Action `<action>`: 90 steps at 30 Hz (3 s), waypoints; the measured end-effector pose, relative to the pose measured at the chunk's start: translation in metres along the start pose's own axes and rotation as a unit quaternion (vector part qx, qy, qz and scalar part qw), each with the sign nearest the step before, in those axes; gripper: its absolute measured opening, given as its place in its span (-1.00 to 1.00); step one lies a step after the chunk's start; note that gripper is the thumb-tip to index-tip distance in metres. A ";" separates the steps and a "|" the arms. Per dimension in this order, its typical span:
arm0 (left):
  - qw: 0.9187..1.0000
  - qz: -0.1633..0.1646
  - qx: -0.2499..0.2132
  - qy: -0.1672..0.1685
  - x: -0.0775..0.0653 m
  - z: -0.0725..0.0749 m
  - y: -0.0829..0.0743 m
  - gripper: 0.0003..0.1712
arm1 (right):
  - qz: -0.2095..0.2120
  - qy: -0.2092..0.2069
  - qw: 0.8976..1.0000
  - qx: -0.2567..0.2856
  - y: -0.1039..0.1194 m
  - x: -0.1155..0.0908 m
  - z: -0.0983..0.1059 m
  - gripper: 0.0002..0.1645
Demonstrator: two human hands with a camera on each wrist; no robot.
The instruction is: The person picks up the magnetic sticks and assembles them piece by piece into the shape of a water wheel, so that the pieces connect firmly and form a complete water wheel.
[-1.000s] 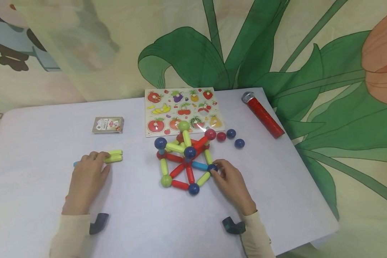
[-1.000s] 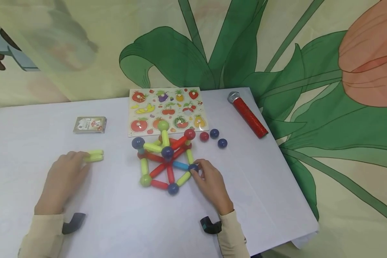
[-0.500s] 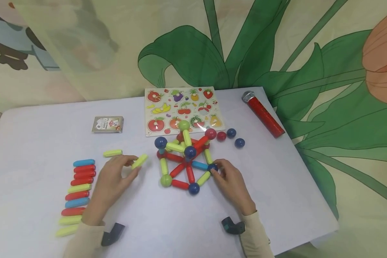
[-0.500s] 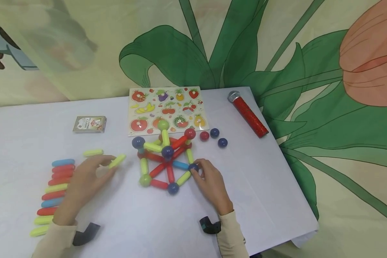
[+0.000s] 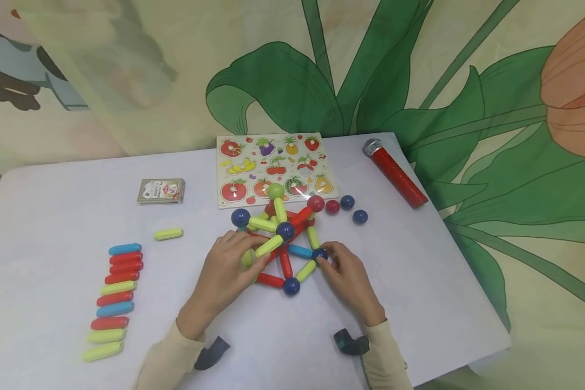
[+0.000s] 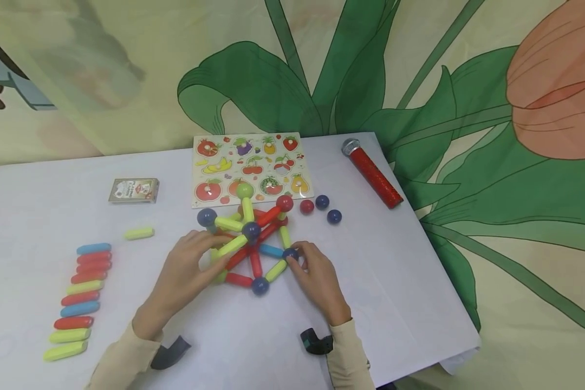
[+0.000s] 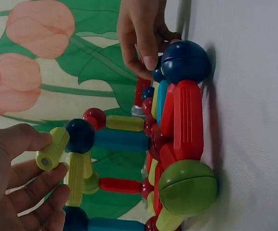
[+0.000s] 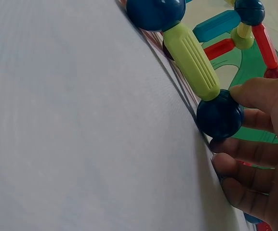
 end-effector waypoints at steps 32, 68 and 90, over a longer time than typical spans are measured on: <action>0.994 0.064 0.084 0.006 -0.014 0.025 0.040 -0.63 | -0.010 0.007 1.000 0.003 0.000 0.001 -0.001 -0.64; 0.987 0.080 -0.078 0.114 -0.050 -0.015 0.040 -0.55 | -0.004 0.003 1.000 0.012 0.001 -0.002 0.000 -0.64; 0.986 0.093 -0.086 0.111 -0.055 -0.020 0.038 -0.52 | -0.052 -0.113 0.988 -0.087 -0.032 0.049 0.045 -0.50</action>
Point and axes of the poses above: each hand's wrist, its own x-axis towards the middle knuckle, its own z-axis out of the back of the hand, y = z × x, the point moved 4 cm from there along x, towards the middle knuckle, and after that the axes turned 12 degrees about -z, right-handed, at the moved point
